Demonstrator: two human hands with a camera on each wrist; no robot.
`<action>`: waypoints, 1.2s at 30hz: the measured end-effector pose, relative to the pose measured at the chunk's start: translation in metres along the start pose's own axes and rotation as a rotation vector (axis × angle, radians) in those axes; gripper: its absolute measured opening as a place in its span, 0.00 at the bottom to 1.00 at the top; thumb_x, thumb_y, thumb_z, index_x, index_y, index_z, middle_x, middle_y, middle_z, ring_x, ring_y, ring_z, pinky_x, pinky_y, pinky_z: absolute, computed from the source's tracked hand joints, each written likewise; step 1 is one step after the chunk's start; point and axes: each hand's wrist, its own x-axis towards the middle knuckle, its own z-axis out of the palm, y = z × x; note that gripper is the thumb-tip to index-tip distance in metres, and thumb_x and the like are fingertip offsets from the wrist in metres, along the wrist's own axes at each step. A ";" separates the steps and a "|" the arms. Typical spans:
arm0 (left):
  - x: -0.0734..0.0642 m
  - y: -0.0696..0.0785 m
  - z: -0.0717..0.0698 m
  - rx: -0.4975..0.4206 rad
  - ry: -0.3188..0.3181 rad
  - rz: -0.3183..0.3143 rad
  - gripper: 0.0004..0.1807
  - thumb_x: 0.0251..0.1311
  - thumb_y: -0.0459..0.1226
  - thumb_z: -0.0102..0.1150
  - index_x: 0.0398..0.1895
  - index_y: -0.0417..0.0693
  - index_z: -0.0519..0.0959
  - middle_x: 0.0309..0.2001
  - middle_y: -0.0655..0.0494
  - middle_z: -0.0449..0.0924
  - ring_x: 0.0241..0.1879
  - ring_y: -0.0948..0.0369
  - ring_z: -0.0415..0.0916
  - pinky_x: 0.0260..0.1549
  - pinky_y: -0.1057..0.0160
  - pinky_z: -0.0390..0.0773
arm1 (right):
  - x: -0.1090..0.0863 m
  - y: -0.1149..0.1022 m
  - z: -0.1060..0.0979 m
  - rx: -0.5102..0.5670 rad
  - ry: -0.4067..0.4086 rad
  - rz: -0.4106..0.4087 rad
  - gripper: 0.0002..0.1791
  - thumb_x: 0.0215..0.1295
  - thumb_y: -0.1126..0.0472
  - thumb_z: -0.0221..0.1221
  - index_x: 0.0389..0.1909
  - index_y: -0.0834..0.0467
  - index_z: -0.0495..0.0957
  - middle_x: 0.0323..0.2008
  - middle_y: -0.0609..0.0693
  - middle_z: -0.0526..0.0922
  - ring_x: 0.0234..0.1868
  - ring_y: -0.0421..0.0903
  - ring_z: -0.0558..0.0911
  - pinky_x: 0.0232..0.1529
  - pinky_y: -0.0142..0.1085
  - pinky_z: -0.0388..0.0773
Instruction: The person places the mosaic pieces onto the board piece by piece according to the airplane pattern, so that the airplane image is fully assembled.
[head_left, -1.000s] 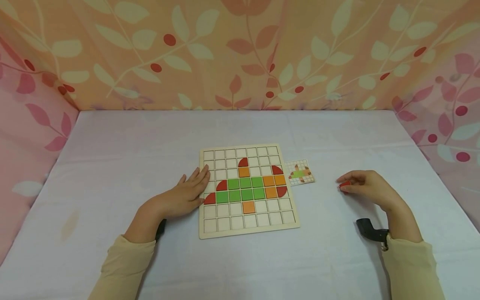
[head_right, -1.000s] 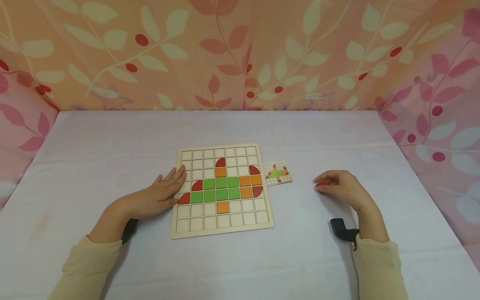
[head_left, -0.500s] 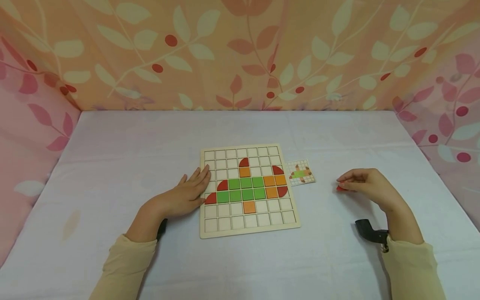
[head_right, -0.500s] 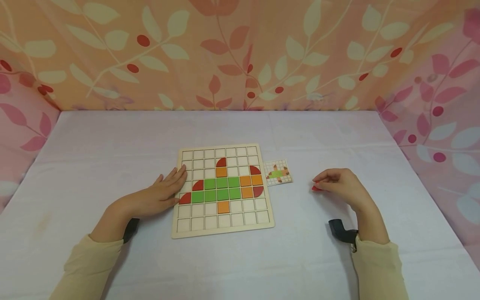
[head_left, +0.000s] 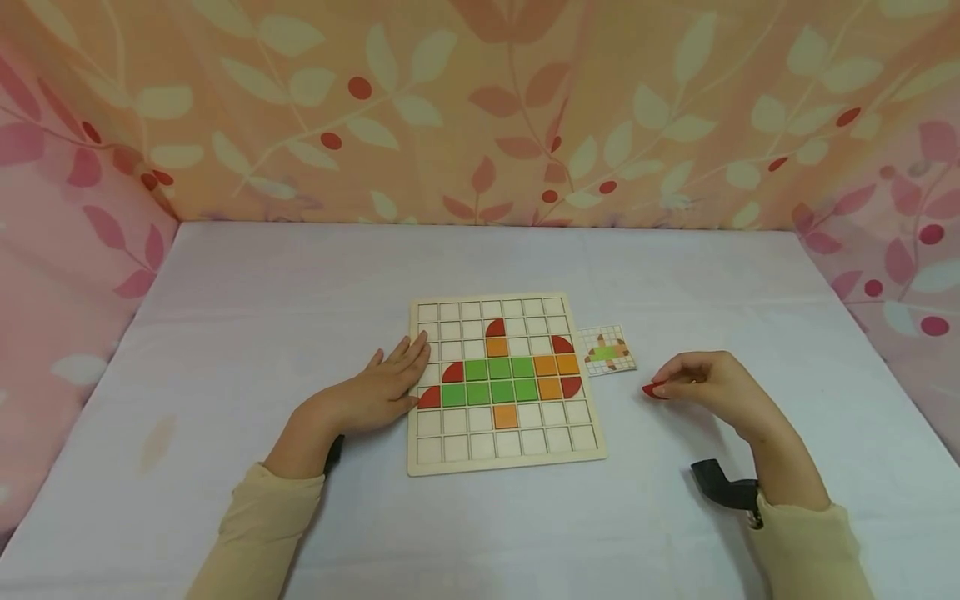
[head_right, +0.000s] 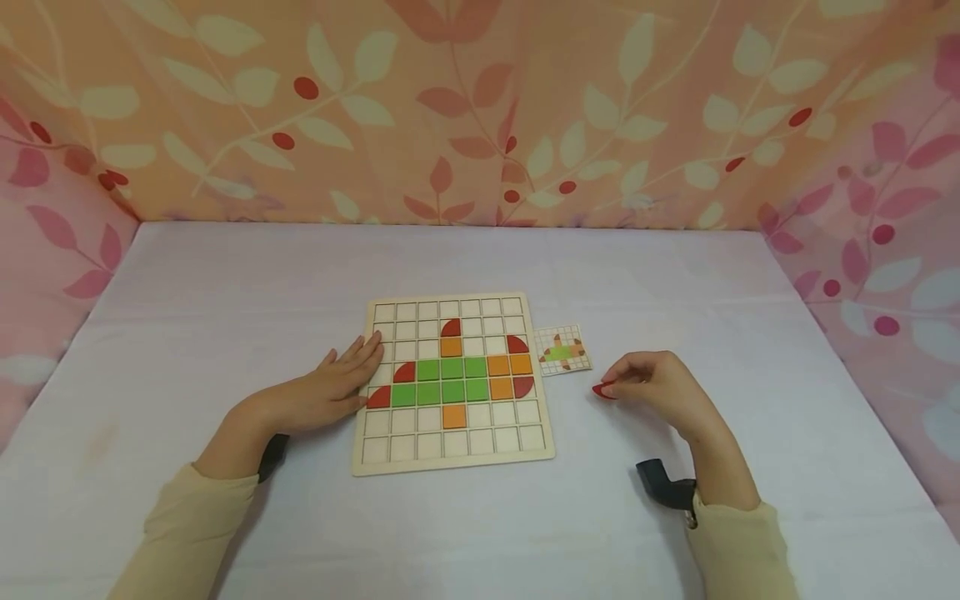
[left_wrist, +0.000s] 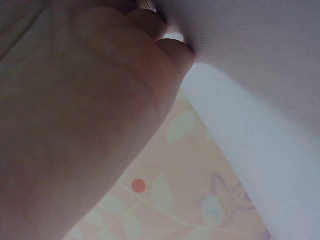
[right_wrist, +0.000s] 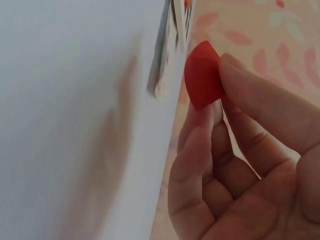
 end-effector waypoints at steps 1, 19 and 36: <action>0.000 0.000 0.000 0.001 -0.001 -0.001 0.36 0.69 0.37 0.44 0.73 0.34 0.40 0.75 0.45 0.28 0.72 0.47 0.26 0.66 0.41 0.32 | 0.000 -0.003 0.004 0.005 0.004 0.003 0.10 0.57 0.62 0.65 0.36 0.65 0.81 0.32 0.52 0.85 0.32 0.43 0.78 0.33 0.32 0.75; -0.001 0.004 -0.003 -0.003 -0.002 -0.004 0.35 0.70 0.36 0.43 0.73 0.34 0.40 0.75 0.43 0.30 0.72 0.47 0.26 0.66 0.40 0.33 | 0.009 -0.046 0.070 0.210 -0.151 -0.029 0.08 0.52 0.67 0.67 0.31 0.68 0.81 0.27 0.54 0.84 0.27 0.44 0.81 0.31 0.34 0.80; -0.001 0.003 -0.003 -0.018 -0.004 -0.001 0.36 0.69 0.36 0.44 0.73 0.33 0.41 0.75 0.44 0.29 0.72 0.47 0.26 0.66 0.40 0.32 | 0.015 -0.082 0.118 0.220 -0.275 -0.048 0.03 0.52 0.69 0.67 0.28 0.65 0.82 0.23 0.51 0.83 0.23 0.43 0.81 0.27 0.35 0.81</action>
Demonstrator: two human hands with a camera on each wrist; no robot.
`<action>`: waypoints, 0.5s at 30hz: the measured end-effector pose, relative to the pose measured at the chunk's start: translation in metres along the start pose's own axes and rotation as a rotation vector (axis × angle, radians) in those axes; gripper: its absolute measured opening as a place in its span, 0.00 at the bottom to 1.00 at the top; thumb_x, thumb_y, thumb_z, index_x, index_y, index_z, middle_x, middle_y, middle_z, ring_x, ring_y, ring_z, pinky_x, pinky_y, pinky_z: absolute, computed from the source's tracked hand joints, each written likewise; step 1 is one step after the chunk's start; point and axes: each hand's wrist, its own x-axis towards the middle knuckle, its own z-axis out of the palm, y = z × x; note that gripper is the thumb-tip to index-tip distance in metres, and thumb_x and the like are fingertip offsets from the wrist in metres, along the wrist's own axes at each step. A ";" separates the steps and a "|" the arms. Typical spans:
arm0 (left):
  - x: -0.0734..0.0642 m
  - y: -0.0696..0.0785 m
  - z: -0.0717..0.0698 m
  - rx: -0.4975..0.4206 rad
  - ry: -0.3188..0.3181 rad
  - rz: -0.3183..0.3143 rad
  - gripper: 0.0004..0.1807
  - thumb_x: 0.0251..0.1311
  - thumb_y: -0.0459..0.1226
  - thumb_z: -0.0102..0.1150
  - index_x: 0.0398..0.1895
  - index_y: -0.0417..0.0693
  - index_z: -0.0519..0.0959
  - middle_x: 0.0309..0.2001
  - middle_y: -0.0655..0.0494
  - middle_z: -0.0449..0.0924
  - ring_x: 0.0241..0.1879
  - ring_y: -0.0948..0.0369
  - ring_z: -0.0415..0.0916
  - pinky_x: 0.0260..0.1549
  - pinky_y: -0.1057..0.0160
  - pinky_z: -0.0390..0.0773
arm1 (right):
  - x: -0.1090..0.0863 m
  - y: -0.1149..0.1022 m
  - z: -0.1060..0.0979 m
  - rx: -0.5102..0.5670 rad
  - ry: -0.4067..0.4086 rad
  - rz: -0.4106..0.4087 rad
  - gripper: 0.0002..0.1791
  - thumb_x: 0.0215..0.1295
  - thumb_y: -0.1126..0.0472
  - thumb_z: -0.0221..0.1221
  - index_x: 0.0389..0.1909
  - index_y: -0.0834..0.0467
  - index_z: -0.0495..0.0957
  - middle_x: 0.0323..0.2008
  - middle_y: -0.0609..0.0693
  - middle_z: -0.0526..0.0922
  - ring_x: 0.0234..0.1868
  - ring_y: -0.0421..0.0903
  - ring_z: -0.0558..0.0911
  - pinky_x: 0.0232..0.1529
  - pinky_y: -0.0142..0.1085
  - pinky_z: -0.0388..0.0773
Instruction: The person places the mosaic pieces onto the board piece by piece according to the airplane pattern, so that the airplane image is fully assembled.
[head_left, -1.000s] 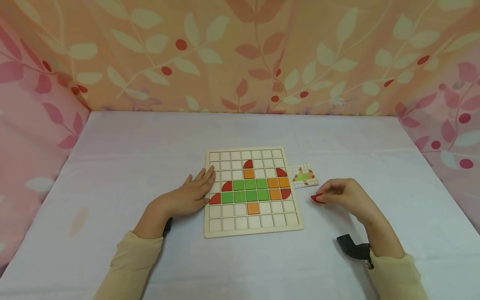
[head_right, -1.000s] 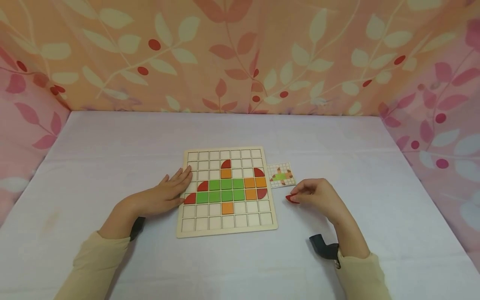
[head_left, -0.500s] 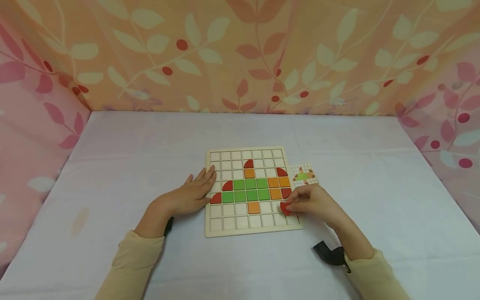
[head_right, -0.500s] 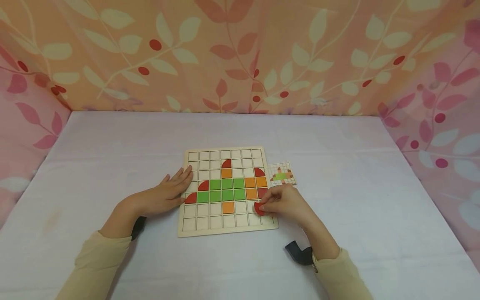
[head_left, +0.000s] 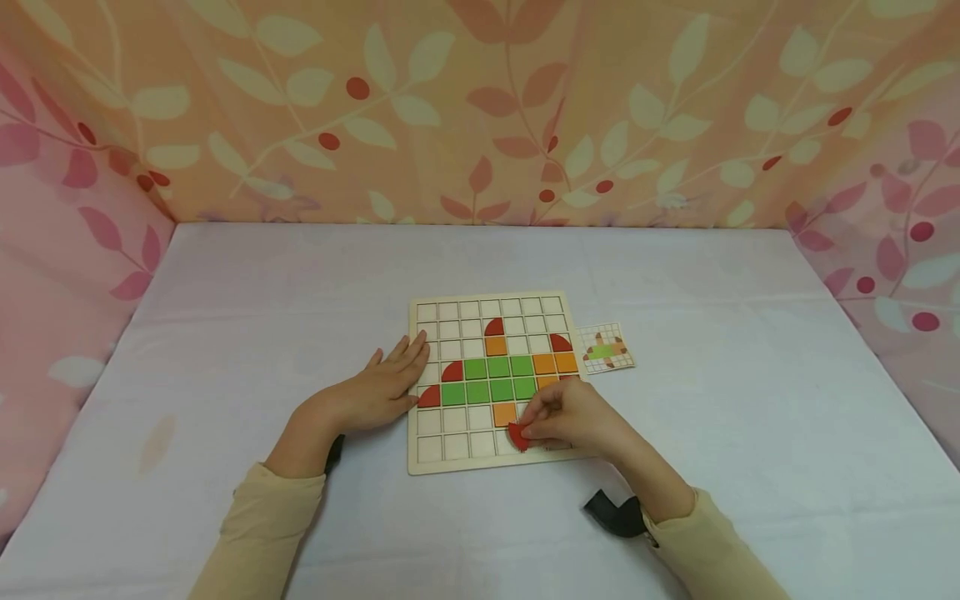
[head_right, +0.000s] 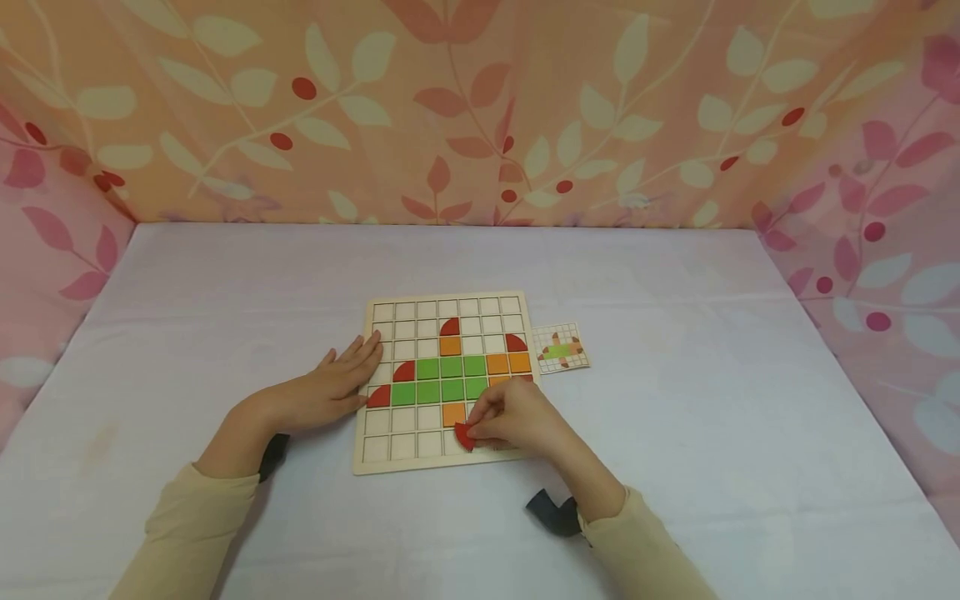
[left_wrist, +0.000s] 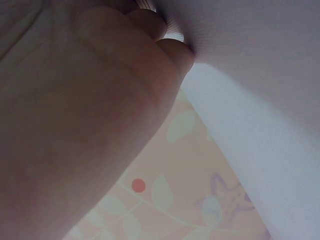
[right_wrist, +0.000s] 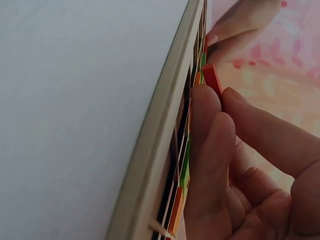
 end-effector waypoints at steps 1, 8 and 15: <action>0.000 0.000 0.000 0.001 0.000 -0.001 0.36 0.69 0.36 0.44 0.73 0.34 0.41 0.75 0.44 0.29 0.72 0.47 0.26 0.66 0.41 0.32 | 0.001 -0.001 0.002 -0.007 -0.003 -0.003 0.04 0.51 0.69 0.67 0.27 0.65 0.82 0.23 0.51 0.83 0.23 0.43 0.81 0.27 0.35 0.81; 0.001 -0.002 0.002 -0.007 -0.002 0.009 0.36 0.69 0.36 0.44 0.73 0.34 0.40 0.75 0.44 0.28 0.72 0.47 0.25 0.66 0.41 0.31 | 0.006 -0.002 0.007 -0.140 0.010 -0.056 0.03 0.51 0.66 0.68 0.24 0.60 0.83 0.22 0.46 0.82 0.25 0.41 0.76 0.26 0.33 0.76; 0.000 -0.002 0.001 -0.014 -0.001 0.008 0.36 0.69 0.36 0.43 0.73 0.34 0.40 0.74 0.44 0.27 0.72 0.47 0.25 0.66 0.41 0.31 | 0.007 -0.005 0.009 -0.213 0.004 -0.085 0.03 0.52 0.66 0.68 0.23 0.57 0.83 0.21 0.44 0.81 0.24 0.41 0.75 0.26 0.33 0.73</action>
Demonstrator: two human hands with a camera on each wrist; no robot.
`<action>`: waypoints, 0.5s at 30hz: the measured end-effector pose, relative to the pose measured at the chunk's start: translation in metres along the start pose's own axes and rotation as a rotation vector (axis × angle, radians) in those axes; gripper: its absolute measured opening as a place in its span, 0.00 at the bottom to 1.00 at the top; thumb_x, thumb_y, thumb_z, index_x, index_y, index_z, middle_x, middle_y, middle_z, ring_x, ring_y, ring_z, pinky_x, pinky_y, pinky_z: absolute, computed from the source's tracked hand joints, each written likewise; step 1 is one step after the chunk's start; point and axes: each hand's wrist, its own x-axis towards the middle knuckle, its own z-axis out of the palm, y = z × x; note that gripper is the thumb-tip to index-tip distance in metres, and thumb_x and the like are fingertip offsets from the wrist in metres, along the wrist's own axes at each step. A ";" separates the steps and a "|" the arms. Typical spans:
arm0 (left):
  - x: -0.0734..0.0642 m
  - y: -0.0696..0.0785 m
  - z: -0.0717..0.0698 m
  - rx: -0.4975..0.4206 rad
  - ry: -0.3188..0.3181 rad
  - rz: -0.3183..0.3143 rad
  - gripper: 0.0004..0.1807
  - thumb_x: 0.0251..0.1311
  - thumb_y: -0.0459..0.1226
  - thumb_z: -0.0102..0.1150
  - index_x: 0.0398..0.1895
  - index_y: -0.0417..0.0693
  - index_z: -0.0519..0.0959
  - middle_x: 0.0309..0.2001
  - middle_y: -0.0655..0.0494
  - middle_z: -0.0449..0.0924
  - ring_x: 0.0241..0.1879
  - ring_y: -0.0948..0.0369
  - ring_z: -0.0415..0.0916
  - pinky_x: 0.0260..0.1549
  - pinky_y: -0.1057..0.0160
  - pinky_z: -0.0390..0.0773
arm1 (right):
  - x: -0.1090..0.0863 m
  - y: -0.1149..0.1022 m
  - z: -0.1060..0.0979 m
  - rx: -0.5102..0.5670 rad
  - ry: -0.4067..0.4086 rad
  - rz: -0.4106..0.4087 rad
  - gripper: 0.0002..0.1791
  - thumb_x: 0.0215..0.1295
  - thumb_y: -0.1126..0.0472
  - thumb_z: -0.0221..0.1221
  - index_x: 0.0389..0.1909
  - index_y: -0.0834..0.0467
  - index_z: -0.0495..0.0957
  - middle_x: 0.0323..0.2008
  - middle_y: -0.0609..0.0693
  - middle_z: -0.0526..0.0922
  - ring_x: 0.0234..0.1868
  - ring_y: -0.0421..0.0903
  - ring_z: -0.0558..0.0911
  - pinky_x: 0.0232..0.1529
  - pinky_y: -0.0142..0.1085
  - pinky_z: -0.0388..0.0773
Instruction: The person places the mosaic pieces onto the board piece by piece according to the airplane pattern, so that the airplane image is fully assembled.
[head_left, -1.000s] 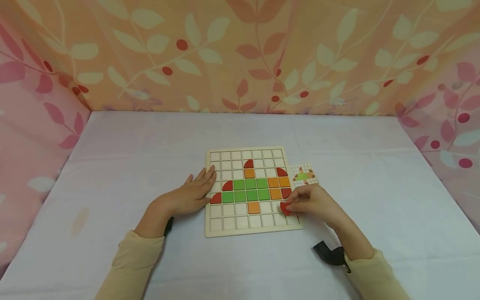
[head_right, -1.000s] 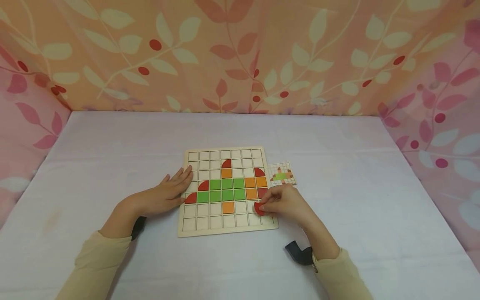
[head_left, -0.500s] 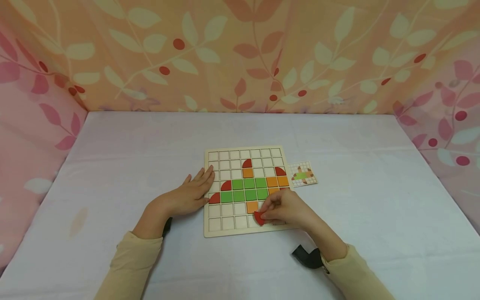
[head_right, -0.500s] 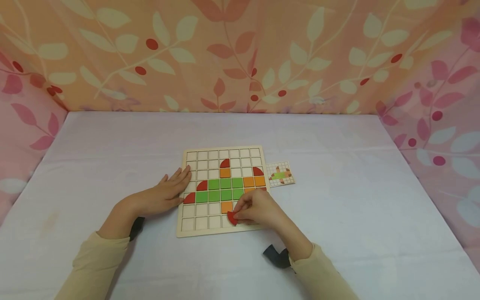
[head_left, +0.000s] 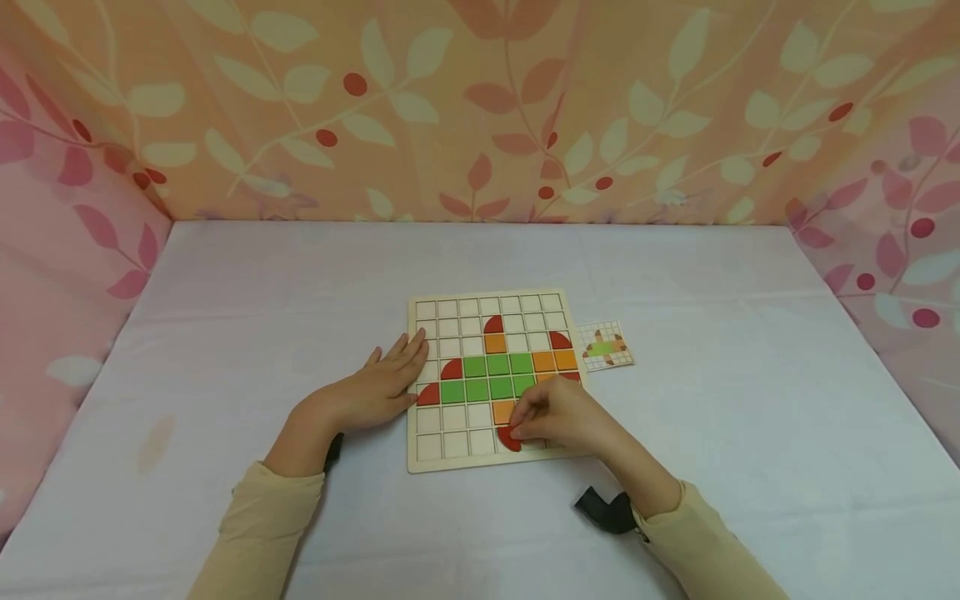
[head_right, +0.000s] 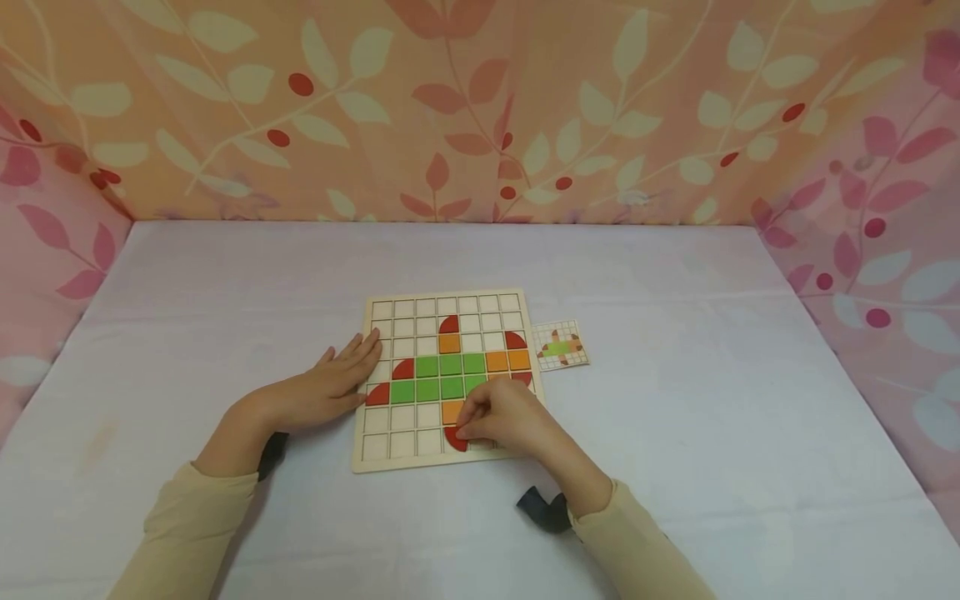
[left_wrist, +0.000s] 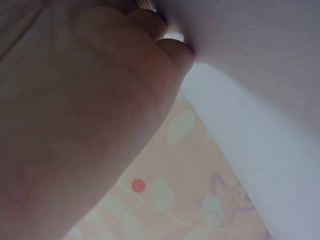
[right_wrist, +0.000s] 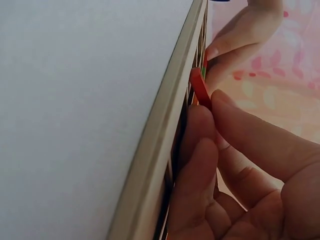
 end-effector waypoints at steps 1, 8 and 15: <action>0.000 0.000 0.000 0.000 0.001 0.000 0.36 0.69 0.36 0.43 0.73 0.34 0.40 0.74 0.44 0.27 0.72 0.47 0.25 0.66 0.41 0.31 | 0.000 0.000 0.000 -0.007 0.000 -0.002 0.03 0.52 0.65 0.68 0.23 0.57 0.83 0.20 0.43 0.81 0.24 0.41 0.75 0.26 0.33 0.73; 0.000 0.000 -0.001 0.009 0.000 -0.007 0.36 0.69 0.36 0.44 0.73 0.35 0.40 0.74 0.45 0.27 0.72 0.47 0.25 0.66 0.41 0.31 | 0.000 -0.004 0.001 -0.073 0.024 -0.006 0.05 0.51 0.65 0.68 0.21 0.55 0.83 0.18 0.41 0.79 0.22 0.39 0.73 0.24 0.31 0.70; 0.000 0.000 0.000 0.003 0.005 -0.001 0.36 0.69 0.36 0.44 0.73 0.35 0.40 0.74 0.44 0.28 0.72 0.47 0.25 0.66 0.41 0.31 | 0.001 -0.004 0.003 -0.102 0.045 0.017 0.06 0.50 0.64 0.69 0.20 0.53 0.82 0.17 0.40 0.78 0.22 0.39 0.73 0.24 0.33 0.70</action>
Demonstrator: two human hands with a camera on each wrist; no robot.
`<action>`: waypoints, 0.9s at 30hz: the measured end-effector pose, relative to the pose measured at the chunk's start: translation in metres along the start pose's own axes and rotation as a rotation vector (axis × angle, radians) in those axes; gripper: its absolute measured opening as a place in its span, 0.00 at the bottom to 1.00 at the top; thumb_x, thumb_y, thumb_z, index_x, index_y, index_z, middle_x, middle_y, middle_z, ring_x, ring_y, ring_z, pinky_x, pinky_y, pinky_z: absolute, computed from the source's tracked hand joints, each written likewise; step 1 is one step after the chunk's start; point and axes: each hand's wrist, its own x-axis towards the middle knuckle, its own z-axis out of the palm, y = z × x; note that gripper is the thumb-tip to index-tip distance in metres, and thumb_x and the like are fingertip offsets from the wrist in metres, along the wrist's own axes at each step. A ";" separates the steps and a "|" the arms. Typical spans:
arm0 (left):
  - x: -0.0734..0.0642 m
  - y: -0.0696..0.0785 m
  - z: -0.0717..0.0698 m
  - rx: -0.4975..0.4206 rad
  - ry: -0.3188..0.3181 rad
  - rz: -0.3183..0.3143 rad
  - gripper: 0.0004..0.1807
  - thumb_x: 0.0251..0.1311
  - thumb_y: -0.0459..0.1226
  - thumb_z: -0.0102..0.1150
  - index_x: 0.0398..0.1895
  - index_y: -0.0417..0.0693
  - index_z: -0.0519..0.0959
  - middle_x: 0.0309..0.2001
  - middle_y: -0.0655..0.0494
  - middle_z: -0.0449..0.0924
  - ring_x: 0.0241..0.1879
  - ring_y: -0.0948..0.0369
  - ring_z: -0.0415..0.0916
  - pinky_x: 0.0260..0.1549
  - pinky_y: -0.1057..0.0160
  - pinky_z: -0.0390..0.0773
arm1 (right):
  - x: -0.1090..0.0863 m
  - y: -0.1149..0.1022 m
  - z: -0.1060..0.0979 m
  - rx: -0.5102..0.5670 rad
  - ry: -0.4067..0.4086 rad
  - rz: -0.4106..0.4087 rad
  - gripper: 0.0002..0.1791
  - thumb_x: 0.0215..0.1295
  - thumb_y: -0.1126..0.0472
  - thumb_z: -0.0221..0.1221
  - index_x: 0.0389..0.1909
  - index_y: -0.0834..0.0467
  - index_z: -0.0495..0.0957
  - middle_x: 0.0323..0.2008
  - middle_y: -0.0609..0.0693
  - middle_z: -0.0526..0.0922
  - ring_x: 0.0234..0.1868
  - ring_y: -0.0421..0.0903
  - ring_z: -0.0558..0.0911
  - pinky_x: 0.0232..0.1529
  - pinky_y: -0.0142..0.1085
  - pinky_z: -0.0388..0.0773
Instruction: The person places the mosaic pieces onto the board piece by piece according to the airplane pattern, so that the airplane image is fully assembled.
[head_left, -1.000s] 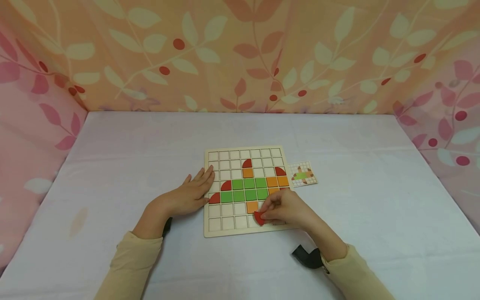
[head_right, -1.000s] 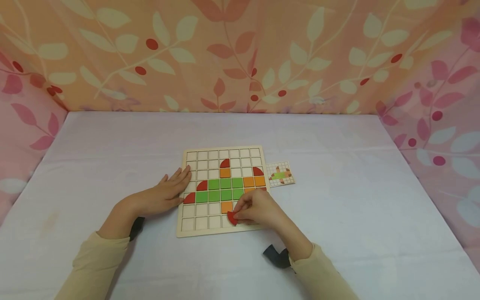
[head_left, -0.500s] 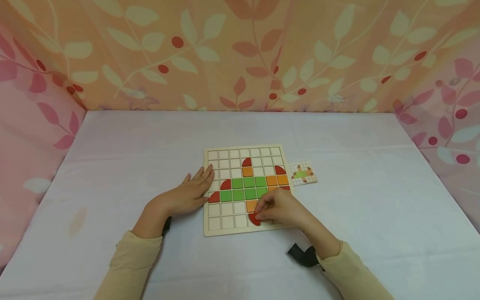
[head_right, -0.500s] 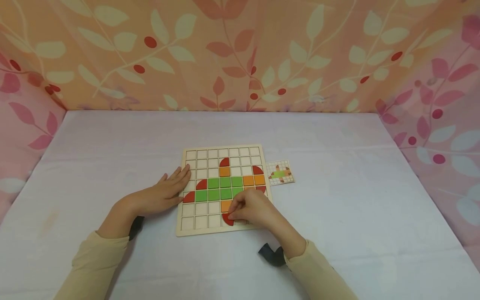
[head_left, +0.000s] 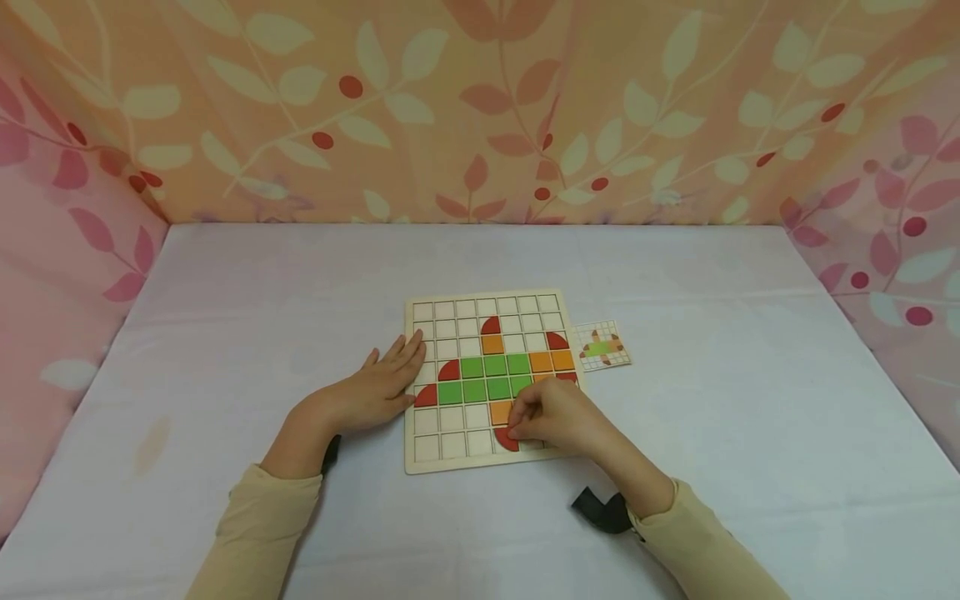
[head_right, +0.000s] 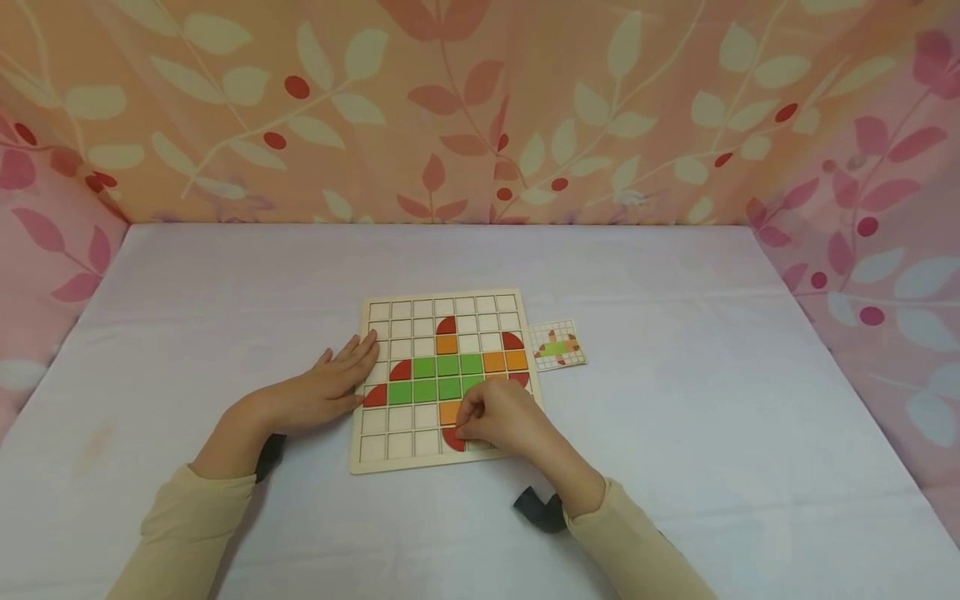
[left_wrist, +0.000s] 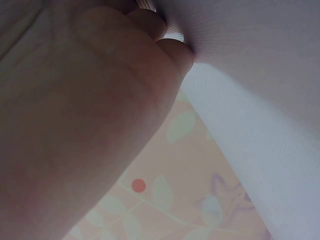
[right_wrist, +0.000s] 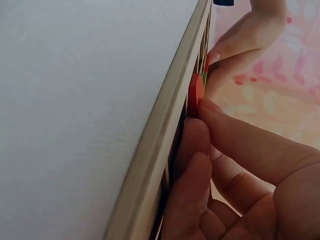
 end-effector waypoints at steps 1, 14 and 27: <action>0.000 0.000 0.000 0.001 -0.001 -0.001 0.36 0.69 0.36 0.44 0.73 0.35 0.40 0.74 0.44 0.28 0.72 0.47 0.25 0.66 0.41 0.31 | 0.000 0.000 0.000 -0.001 0.001 0.003 0.06 0.50 0.65 0.69 0.20 0.53 0.82 0.17 0.41 0.78 0.22 0.39 0.73 0.24 0.33 0.70; -0.001 0.000 0.001 -0.003 0.003 0.002 0.36 0.69 0.36 0.44 0.73 0.34 0.40 0.74 0.43 0.28 0.72 0.46 0.26 0.66 0.40 0.31 | -0.001 -0.001 0.001 0.017 0.007 0.012 0.07 0.49 0.66 0.69 0.20 0.55 0.81 0.18 0.41 0.78 0.22 0.39 0.73 0.24 0.33 0.70; -0.001 -0.003 0.008 -0.032 -0.001 -0.005 0.36 0.69 0.35 0.45 0.73 0.34 0.41 0.75 0.44 0.28 0.72 0.47 0.25 0.66 0.41 0.30 | -0.008 0.018 -0.014 0.148 -0.003 -0.017 0.04 0.51 0.64 0.69 0.26 0.58 0.82 0.24 0.45 0.81 0.26 0.43 0.78 0.29 0.33 0.74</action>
